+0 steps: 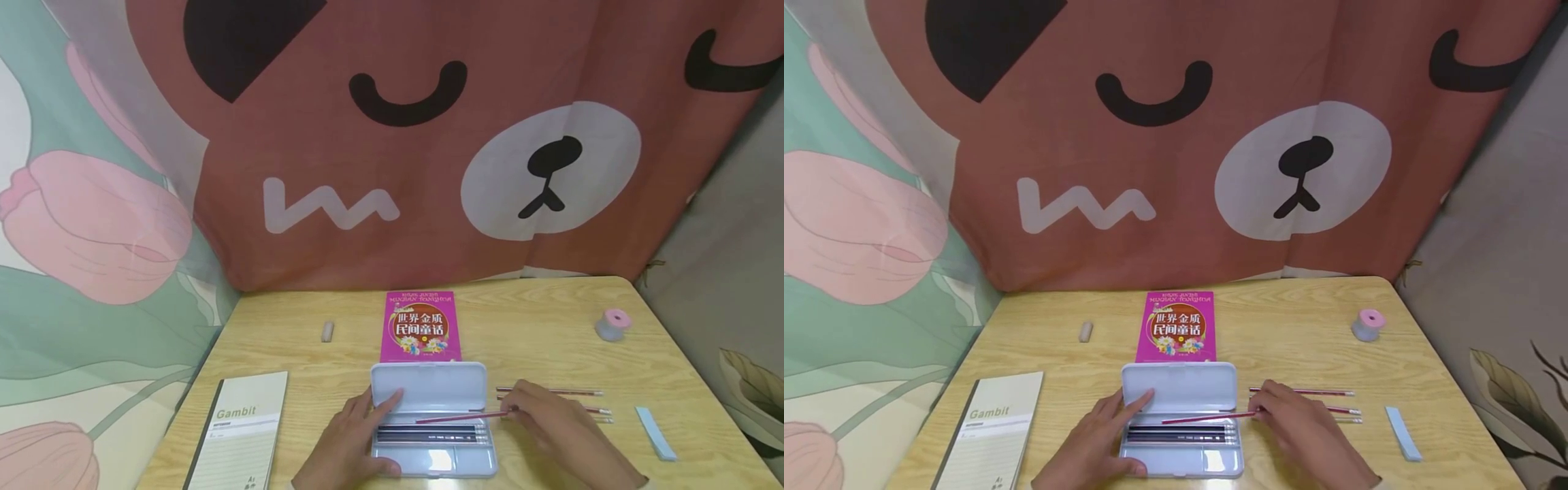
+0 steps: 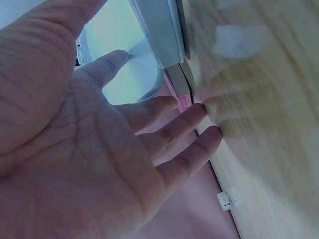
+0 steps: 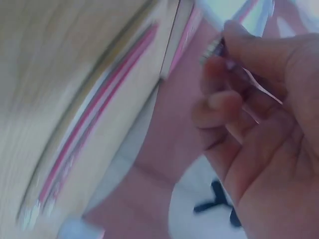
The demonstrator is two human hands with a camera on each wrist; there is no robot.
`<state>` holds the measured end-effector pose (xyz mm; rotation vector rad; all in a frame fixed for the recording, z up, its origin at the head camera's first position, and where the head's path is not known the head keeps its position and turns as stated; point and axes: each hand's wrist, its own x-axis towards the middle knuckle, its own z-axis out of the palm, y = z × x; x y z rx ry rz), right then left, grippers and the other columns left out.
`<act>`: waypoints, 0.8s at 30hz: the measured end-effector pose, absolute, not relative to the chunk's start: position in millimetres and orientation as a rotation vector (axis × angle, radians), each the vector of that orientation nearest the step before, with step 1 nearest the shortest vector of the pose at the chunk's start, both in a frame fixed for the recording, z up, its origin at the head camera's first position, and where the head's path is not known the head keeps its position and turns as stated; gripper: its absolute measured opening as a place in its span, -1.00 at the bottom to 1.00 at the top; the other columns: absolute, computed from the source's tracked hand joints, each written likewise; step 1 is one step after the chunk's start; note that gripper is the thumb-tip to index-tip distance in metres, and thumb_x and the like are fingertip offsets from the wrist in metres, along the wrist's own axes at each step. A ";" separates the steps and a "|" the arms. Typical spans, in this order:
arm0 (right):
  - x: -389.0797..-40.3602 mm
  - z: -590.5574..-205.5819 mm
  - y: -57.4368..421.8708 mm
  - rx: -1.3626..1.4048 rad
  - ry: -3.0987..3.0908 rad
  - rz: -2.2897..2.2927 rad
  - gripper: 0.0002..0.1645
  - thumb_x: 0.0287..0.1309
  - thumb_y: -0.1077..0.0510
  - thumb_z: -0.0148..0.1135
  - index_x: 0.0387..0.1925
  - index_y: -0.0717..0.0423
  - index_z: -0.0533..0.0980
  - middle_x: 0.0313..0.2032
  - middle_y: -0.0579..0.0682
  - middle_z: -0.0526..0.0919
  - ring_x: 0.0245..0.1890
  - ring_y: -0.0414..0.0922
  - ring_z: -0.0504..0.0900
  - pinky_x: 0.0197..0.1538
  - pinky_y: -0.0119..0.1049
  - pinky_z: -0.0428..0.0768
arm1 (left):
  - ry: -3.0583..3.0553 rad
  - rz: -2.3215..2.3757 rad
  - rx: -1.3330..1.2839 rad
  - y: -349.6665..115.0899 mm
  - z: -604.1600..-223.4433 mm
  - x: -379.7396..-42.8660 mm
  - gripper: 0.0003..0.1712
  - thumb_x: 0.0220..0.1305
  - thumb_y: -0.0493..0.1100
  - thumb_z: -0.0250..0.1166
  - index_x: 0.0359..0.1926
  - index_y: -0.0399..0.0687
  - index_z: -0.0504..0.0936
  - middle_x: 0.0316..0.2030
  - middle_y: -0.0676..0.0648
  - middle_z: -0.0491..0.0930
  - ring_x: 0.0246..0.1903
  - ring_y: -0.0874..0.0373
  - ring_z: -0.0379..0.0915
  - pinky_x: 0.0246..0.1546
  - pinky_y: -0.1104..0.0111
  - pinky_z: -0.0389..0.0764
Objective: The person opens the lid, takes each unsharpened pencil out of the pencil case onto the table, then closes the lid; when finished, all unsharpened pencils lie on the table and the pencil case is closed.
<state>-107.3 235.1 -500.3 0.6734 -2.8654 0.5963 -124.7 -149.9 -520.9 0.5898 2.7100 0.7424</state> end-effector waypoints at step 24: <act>-90.1 -522.9 354.5 0.219 -3.175 0.494 -0.65 0.13 0.11 0.69 -0.29 -0.36 0.63 -0.31 -0.45 0.67 -0.36 -0.53 0.52 -0.39 -0.34 0.55 | 2.691 0.739 0.561 -149.6 -519.8 -125.6 0.30 0.00 0.41 0.66 0.72 0.69 0.18 0.71 -0.29 0.18 0.55 -0.29 0.30 0.47 -0.37 0.45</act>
